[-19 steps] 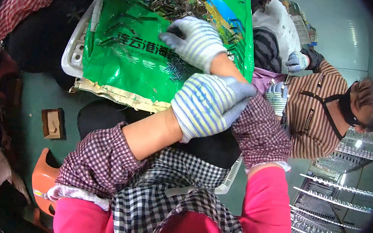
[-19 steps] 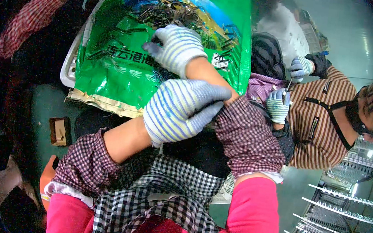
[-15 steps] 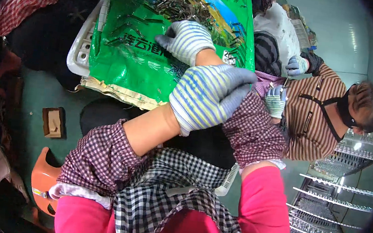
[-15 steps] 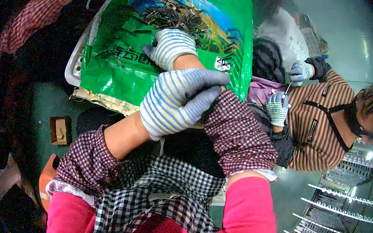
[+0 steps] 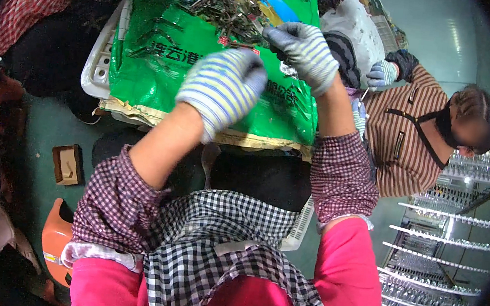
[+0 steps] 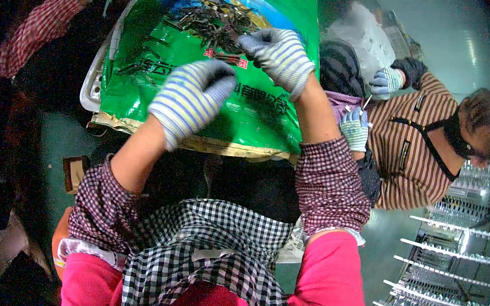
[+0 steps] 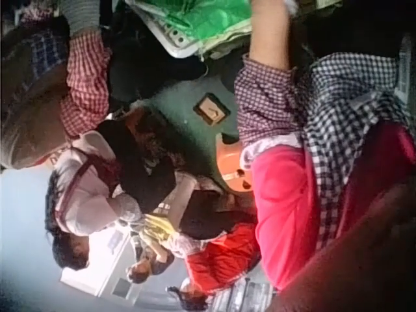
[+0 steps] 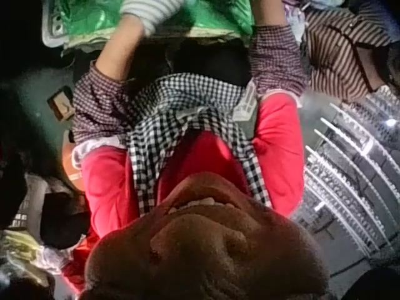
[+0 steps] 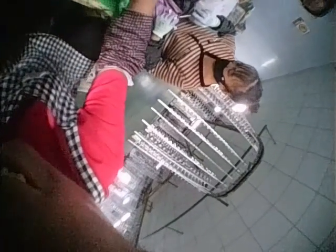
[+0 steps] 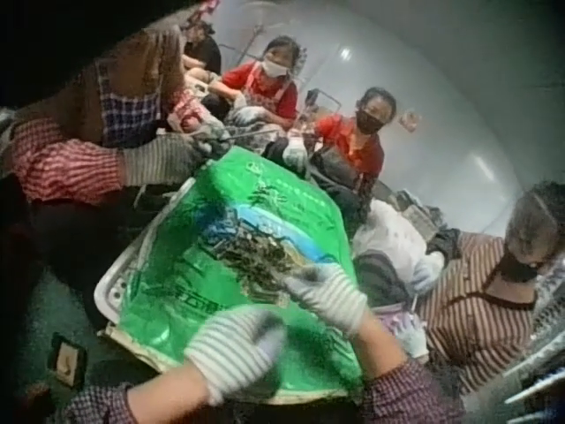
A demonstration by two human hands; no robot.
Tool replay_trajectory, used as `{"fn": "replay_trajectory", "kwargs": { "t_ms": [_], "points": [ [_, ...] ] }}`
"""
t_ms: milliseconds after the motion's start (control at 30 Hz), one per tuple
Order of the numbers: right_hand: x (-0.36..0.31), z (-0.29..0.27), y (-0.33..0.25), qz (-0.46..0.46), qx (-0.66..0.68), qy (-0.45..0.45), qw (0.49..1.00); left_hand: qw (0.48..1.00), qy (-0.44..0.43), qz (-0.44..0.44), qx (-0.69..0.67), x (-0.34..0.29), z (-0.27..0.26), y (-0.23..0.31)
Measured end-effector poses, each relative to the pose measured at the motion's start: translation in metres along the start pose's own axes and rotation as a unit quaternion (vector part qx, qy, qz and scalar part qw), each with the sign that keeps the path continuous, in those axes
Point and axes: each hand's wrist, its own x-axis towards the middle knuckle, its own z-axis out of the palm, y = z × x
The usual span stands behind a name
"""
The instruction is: The person sorts small manufactured parts by hand, inspecting them on a work surface.
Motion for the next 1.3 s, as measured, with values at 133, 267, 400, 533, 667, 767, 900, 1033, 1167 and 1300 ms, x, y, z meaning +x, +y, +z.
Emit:
{"fn": "replay_trajectory", "kwargs": {
  "t_ms": [133, 267, 400, 533, 667, 767, 900, 1033, 1167, 1300],
  "points": [
    [-0.038, -0.008, -0.027, 0.008, 0.062, -0.077, 0.995, 0.966, 0.123, 0.002, -0.226, 0.013, 0.002, -0.014],
    [-0.057, 0.001, -0.022, -0.04, 0.001, -0.031, 0.999, 0.957, 0.093, 0.004, -0.276, 0.013, 0.006, -0.009],
    [-0.073, 0.002, -0.024, -0.086, 0.058, 0.017, 0.994, 0.924, 0.145, 0.029, -0.352, 0.014, 0.004, -0.008],
    [-0.081, -0.002, 0.008, -0.061, 0.056, 0.081, 0.993, 0.909, 0.194, -0.004, -0.369, 0.017, -0.012, -0.014],
    [-0.086, 0.034, 0.035, -0.052, 0.012, -0.007, 0.999, 0.919, 0.22, -0.023, -0.326, 0.021, -0.012, -0.019],
    [-0.082, 0.054, 0.026, -0.019, -0.101, -0.032, 0.994, 0.911, 0.221, -0.035, -0.346, 0.023, -0.012, -0.022],
    [-0.078, 0.065, 0.02, -0.002, -0.199, -0.043, 0.979, 0.915, 0.204, -0.034, -0.346, 0.026, -0.009, -0.023],
    [-0.075, 0.068, 0.022, 0.012, -0.187, -0.071, 0.98, 0.923, 0.166, -0.067, -0.34, 0.025, -0.007, -0.018],
    [-0.078, 0.068, 0.013, -0.026, -0.243, -0.054, 0.968, 0.925, 0.143, -0.09, -0.34, 0.025, -0.006, -0.019],
    [-0.078, 0.07, 0.011, -0.029, -0.268, -0.066, 0.961, 0.928, 0.144, -0.049, -0.341, 0.027, -0.001, -0.026]
  ]
}}
